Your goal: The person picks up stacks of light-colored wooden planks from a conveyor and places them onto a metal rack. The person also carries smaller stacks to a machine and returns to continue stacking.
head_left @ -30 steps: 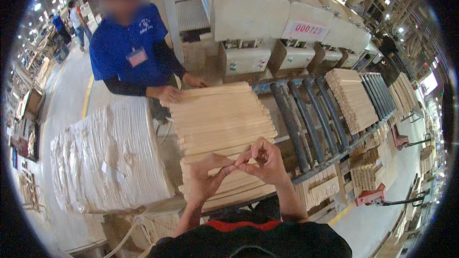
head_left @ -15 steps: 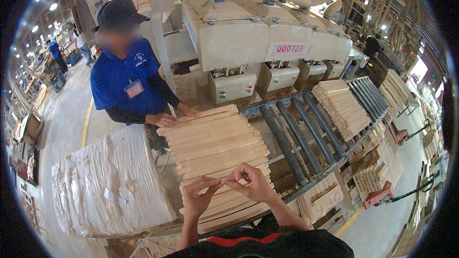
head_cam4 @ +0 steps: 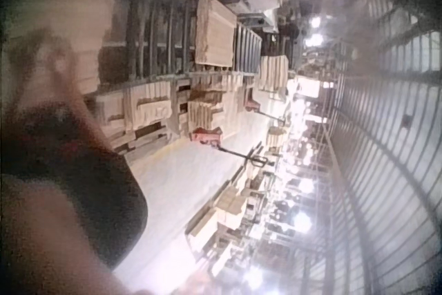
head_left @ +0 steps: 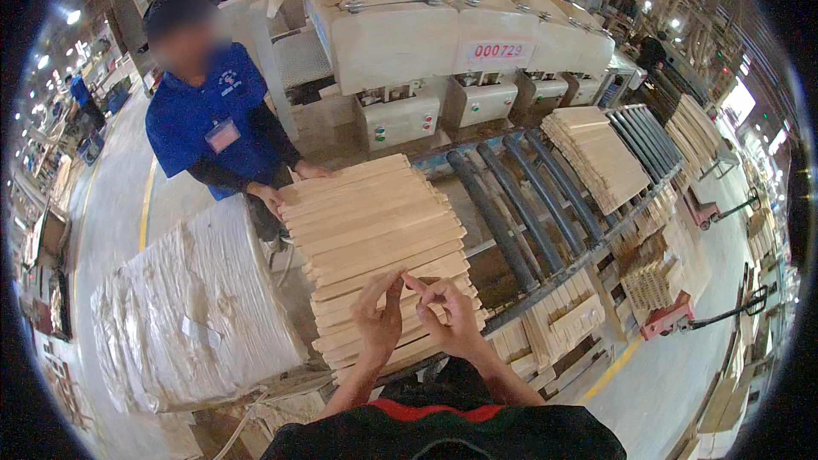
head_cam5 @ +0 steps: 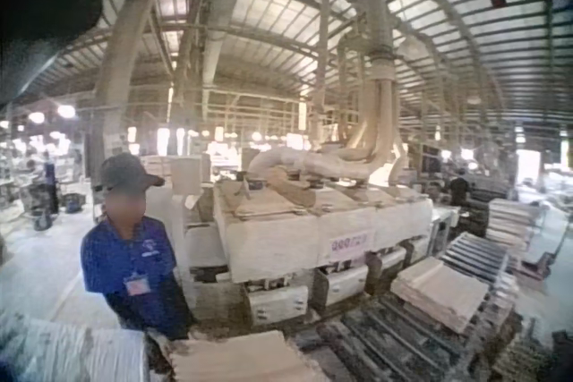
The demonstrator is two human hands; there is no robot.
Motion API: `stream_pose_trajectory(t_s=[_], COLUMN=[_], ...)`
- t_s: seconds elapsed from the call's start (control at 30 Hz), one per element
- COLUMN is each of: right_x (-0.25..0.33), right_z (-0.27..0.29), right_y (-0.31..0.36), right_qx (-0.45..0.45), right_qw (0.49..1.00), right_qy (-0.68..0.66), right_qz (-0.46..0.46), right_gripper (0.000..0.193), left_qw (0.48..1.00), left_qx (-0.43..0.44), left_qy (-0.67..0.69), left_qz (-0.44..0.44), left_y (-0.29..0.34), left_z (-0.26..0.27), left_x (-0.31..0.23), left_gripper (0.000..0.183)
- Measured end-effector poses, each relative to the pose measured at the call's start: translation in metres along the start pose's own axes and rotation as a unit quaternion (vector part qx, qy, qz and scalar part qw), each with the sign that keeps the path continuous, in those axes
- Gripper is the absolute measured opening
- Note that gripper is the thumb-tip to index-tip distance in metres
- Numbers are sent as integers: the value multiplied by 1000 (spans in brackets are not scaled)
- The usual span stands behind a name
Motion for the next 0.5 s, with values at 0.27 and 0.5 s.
stream_pose_trajectory(t_s=[0.27,0.5], right_x=[5,-9], right_z=[19,52], right_y=[25,88], right_qx=[-31,-77], right_qw=[997,995], right_qy=[51,58], right_qz=[39,-3], right_gripper=[22,30], left_qw=[999,999], left_qx=[-4,24], left_qy=[-51,-25], left_qz=[4,12], left_y=[22,67], left_z=[-28,-68], left_x=[-10,-32], left_gripper=[17,10])
Point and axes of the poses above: each hand's wrist, its own y-axis away from the middle knuckle, its own z-axis out of the back of the hand, x = y × z, the point moved 3 cm from there along -y, towards the middle knuckle, and after that the axes turned 9 degrees about -z, right-handed, at the moved point
